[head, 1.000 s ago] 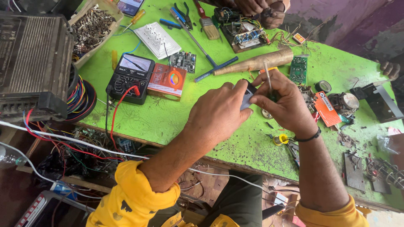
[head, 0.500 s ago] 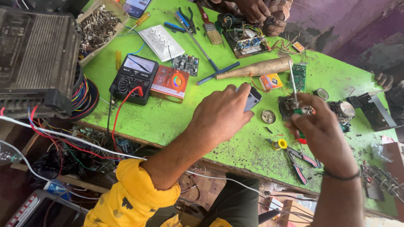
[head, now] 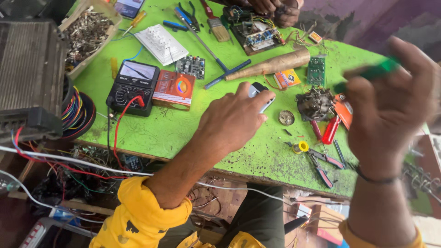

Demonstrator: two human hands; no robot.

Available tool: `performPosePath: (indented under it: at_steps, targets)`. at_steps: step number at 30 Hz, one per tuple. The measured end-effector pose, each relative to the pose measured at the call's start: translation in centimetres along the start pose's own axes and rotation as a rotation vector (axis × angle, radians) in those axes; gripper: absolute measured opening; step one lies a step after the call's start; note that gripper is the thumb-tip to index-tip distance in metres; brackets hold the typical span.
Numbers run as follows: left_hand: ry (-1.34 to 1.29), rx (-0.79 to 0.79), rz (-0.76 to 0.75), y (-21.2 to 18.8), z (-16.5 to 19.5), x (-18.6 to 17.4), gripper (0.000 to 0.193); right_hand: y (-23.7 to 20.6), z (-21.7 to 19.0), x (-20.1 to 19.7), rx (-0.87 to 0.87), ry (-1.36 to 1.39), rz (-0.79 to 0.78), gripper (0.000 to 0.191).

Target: The person assembles an electronic device by arranging internal wires, placing a metal cover over the chassis, and securing it with multiple screws using a screwdriver. The person also briefly handles a speaker component and a multimeter on the workbench.

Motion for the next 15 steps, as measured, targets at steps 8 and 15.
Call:
performPosePath:
  at_steps: [8,15]
  targets:
    - [0.008,-0.009,-0.011,-0.2,0.0,0.1,0.049,2.2,0.2,3.2,-0.178,-0.148,-0.166,0.045]
    - [0.012,0.000,0.008,-0.2,0.2,0.0,0.049,2.2,0.2,3.1,-0.238,-0.171,-0.219,0.046]
Point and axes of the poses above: each hand's wrist, its own y-axis towards the middle knuckle, its own x-axis out of the palm, z = x × y, the point moved 7 cm from there along y, towards the middle knuckle, and after that the axes turned 11 degrees about y, right-handed, at the moved point
